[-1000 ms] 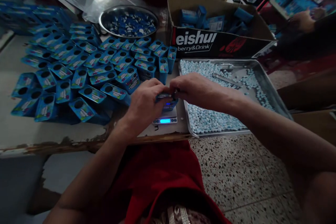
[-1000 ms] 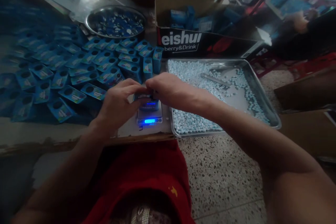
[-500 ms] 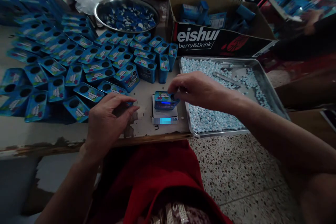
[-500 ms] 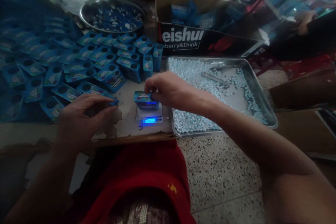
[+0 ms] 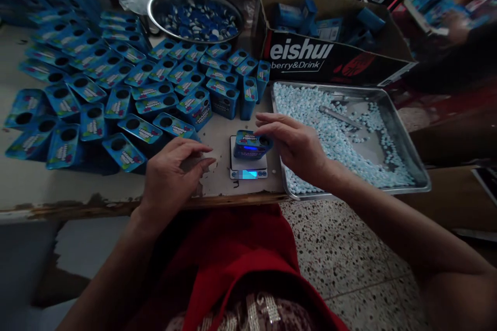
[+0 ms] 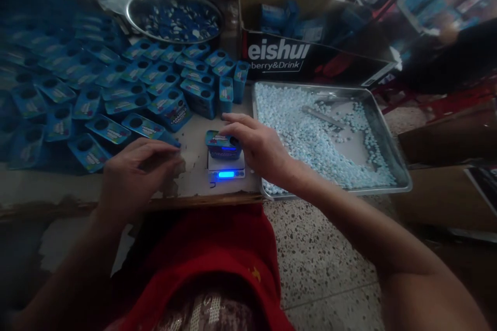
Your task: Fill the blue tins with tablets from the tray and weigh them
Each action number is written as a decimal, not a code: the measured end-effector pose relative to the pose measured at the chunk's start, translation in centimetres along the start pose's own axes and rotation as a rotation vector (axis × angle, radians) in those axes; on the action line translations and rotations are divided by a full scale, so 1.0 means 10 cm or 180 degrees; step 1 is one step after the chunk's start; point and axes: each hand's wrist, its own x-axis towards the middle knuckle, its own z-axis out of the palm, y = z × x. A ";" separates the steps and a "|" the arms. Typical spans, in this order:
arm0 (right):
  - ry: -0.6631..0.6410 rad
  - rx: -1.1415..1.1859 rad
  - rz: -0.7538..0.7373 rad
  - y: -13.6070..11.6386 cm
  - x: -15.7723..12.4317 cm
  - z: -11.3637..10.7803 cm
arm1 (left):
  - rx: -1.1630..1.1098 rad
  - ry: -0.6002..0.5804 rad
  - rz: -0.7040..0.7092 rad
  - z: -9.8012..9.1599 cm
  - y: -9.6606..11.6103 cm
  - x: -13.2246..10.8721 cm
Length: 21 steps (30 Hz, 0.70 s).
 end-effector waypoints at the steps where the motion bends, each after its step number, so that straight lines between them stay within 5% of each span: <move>1: 0.0025 -0.0056 -0.0030 0.02 -0.02 0.01 | 0.0014 0.0010 0.0023 -0.01 0.01 0.00; 12: 0.0070 -0.0109 -0.0224 0.05 -0.02 0.03 | -0.0063 0.0160 -0.0008 0.15 0.12 0.11; 17: 0.0346 -0.0553 0.0227 0.17 -0.12 -0.19 | -0.0077 0.0059 -0.0060 0.13 0.08 0.08; 21: -0.0419 -0.1305 0.0234 0.27 -0.46 -0.21 | 0.0238 0.0112 0.0193 0.20 0.09 0.17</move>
